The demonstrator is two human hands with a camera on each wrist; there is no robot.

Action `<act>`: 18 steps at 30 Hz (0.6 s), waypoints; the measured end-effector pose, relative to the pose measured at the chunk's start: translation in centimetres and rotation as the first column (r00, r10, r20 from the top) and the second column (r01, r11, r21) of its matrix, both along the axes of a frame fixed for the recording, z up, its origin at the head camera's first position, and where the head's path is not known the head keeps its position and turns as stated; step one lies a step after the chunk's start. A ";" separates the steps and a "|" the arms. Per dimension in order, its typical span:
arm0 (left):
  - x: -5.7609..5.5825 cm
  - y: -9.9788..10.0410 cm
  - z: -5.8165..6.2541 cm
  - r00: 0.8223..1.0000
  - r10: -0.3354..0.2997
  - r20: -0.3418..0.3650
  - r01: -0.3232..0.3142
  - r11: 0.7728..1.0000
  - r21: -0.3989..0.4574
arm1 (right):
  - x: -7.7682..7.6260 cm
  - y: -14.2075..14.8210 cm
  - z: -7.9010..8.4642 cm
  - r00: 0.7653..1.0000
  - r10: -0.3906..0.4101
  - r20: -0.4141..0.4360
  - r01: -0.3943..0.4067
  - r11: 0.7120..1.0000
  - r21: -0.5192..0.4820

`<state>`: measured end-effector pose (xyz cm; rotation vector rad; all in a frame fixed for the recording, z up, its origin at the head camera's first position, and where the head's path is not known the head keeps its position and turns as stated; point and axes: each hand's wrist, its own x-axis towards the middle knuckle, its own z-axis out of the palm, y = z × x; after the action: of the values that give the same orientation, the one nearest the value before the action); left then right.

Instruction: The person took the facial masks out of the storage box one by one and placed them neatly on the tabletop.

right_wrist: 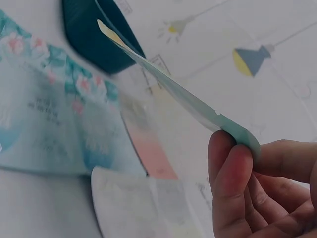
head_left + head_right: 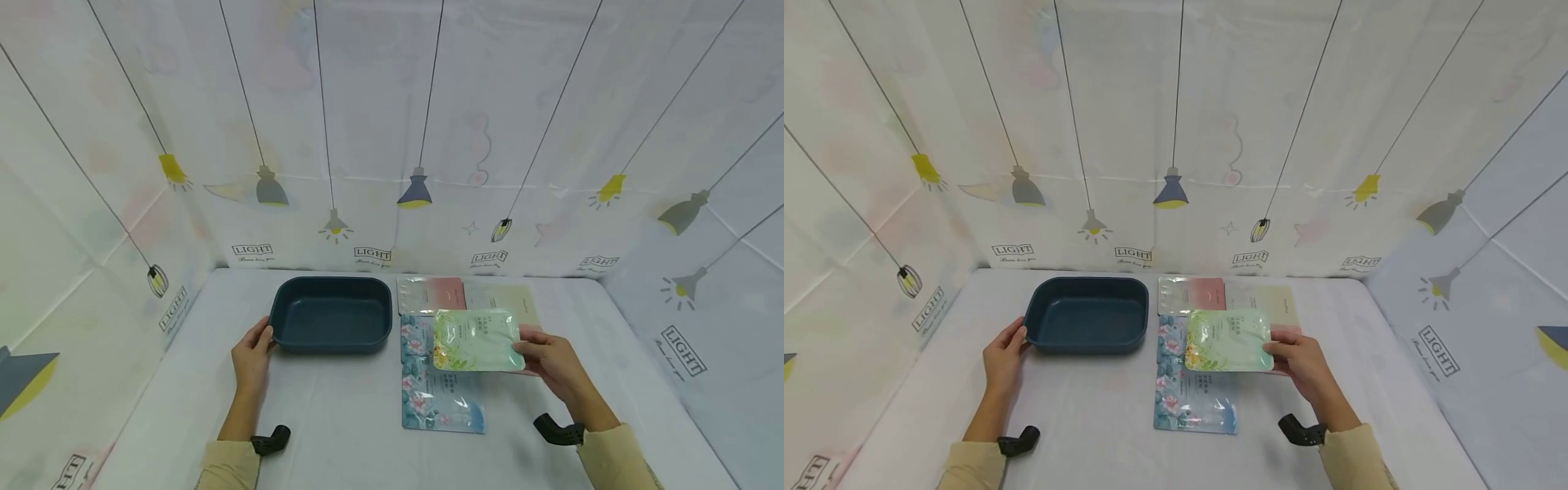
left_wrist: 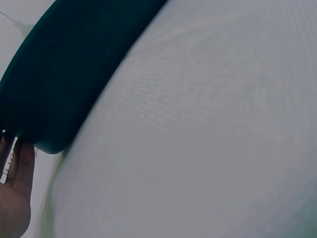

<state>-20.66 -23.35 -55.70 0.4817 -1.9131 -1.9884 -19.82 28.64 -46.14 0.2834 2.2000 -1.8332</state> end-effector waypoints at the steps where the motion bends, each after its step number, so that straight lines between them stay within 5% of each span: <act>1: 0.0 0.0 0.0 1.000 0.001 -0.001 -0.001 1.000 0.001 | 0.2 0.4 -0.3 1.000 -0.002 0.008 0.002 1.000 0.001; 18: 0.0 -0.1 0.2 1.000 0.005 0.020 -0.005 1.000 -0.018 | 2.6 5.3 -4.4 0.987 -0.040 0.157 0.036 0.999 0.027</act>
<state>-20.67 -23.43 -55.54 0.5033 -1.9387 -1.9686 -17.24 33.90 -50.50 0.4613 2.1239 -1.7400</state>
